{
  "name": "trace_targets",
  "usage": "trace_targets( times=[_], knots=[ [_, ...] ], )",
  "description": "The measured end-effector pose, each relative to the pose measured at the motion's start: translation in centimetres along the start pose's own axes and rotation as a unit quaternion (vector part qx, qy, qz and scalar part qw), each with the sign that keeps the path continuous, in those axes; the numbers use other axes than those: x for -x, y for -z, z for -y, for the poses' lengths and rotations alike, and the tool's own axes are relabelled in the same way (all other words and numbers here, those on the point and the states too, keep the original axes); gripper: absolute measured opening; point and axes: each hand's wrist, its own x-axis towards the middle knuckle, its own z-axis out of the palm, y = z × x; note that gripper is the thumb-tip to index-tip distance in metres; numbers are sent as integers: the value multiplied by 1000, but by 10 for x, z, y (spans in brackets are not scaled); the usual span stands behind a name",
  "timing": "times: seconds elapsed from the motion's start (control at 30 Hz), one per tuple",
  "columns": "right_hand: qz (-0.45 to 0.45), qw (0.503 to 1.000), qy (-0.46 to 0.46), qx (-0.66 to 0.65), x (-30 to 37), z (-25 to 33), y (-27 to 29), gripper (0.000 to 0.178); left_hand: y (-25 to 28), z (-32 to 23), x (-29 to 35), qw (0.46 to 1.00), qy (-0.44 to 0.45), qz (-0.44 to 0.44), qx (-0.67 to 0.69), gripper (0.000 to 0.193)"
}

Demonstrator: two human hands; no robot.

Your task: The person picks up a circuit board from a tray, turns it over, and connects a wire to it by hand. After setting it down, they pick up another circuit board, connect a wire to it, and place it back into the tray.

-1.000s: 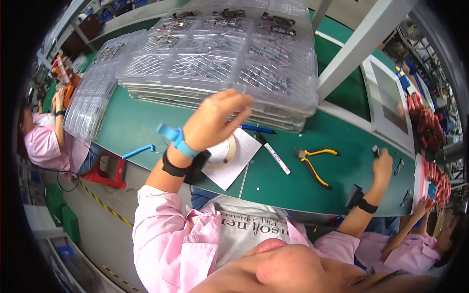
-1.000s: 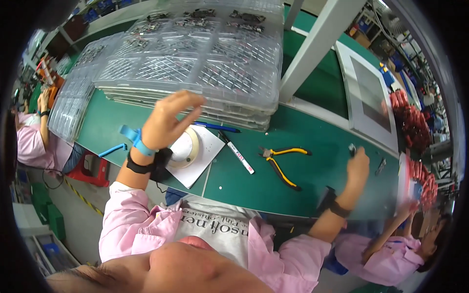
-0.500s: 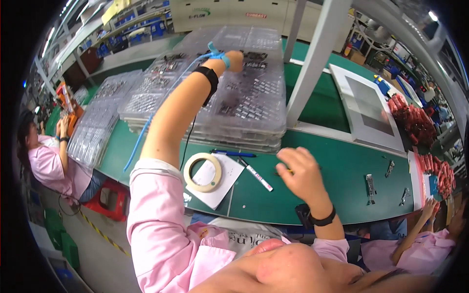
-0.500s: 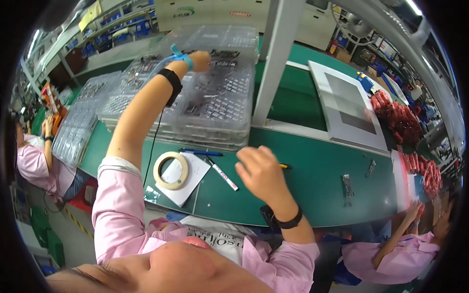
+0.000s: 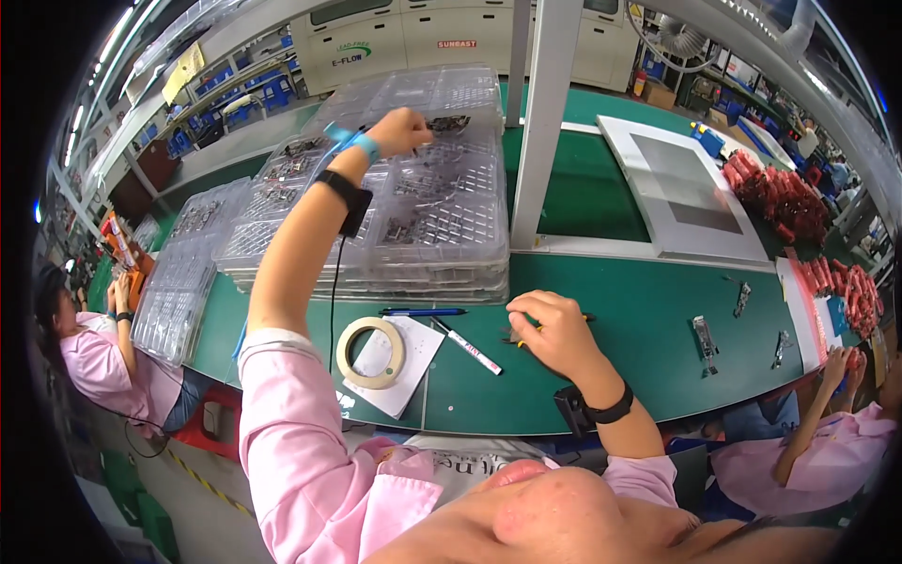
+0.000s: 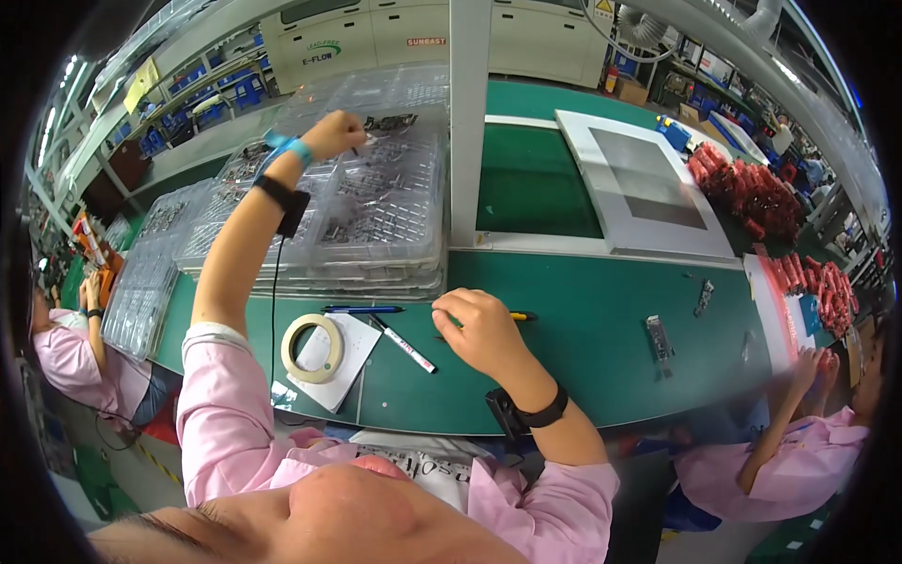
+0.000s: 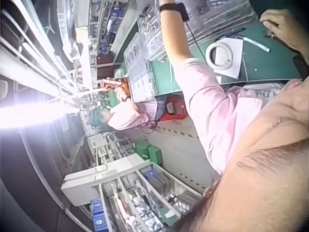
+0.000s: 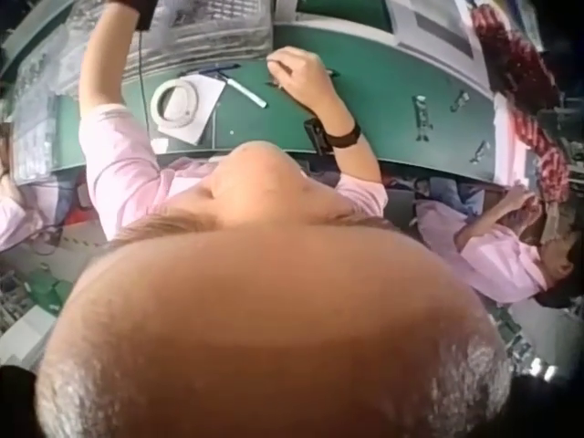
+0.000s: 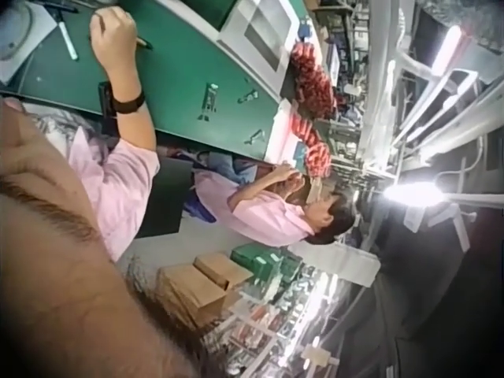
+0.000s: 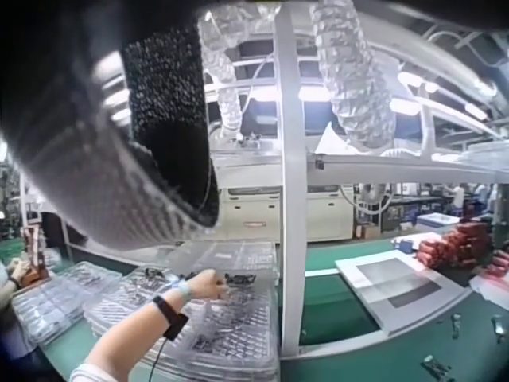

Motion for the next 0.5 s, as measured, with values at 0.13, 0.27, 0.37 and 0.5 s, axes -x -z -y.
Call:
trace_targets(
  times=[0.13,0.27,0.37,0.5],
  knots=[
    [27,988,-63,-138,0,-9,-9,13,-9,-61,83,900,-1,-22,434,10],
    [9,926,-118,-358,0,-8,-49,17,-57,-117,177,840,-19,-62,538,8],
    [6,900,-162,-404,-3,-2,-59,19,-83,-132,214,906,-78,-43,413,8],
    [42,899,-211,-380,-12,1,-58,19,-94,-124,222,955,-131,-3,265,10]
  ],
)
